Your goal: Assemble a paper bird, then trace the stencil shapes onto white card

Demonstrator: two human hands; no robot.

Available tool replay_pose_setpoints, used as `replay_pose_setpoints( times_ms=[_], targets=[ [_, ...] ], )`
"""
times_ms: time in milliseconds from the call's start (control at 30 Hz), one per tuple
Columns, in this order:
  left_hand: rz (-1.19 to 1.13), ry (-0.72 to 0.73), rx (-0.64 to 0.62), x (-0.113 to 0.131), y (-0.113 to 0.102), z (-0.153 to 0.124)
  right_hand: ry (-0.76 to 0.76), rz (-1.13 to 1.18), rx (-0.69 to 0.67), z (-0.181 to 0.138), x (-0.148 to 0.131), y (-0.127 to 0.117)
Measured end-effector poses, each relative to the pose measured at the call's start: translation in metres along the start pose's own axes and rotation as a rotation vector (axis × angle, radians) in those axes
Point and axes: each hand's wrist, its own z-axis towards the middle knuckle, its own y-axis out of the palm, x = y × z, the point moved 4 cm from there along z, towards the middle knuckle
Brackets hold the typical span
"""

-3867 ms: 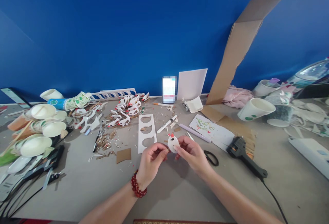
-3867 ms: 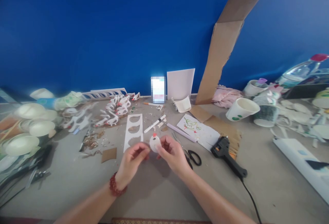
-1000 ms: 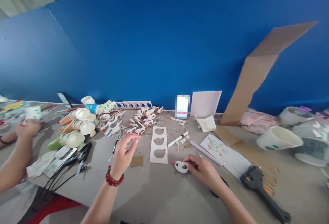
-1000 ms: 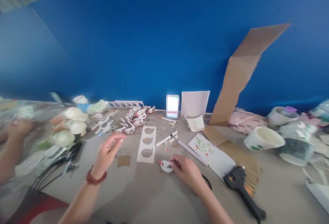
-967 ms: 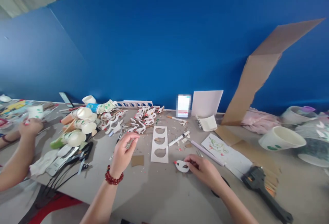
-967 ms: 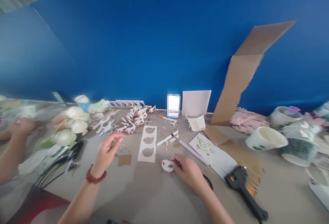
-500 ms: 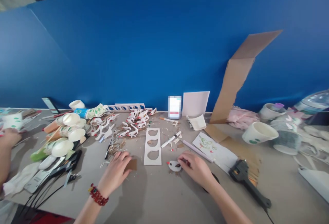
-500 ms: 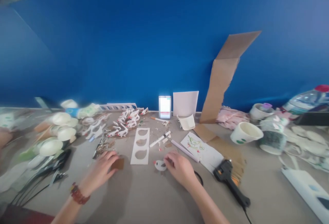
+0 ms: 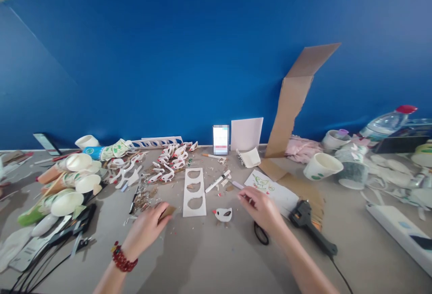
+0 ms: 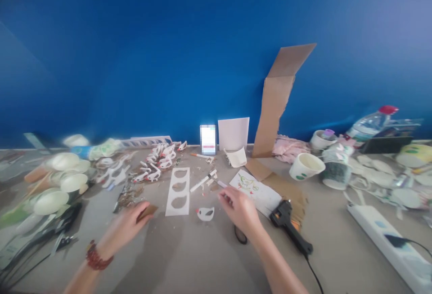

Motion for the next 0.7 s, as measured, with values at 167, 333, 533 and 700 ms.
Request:
replay_pose_setpoints(
  times_ms=[167, 333, 533, 700],
  targets=[
    [-0.567, -0.125, -0.023, 0.031, -0.001, 0.009, 0.166, -0.298, -0.121, -0.028, 0.015, -0.028],
    [-1.071, -0.103, -0.185, 0.079, 0.01, 0.02, 0.23, -0.411, -0.198, -0.068, 0.035, -0.012],
    [-1.272, -0.147, -0.252, 0.112, 0.022, 0.033, 0.373, -0.342, -0.127, -0.082, 0.055, -0.008],
    [-1.247, -0.12, -0.232, 0.12, 0.019, 0.036, 0.472, 0.324, -0.097, -0.088, 0.066, -0.014]
  ],
)
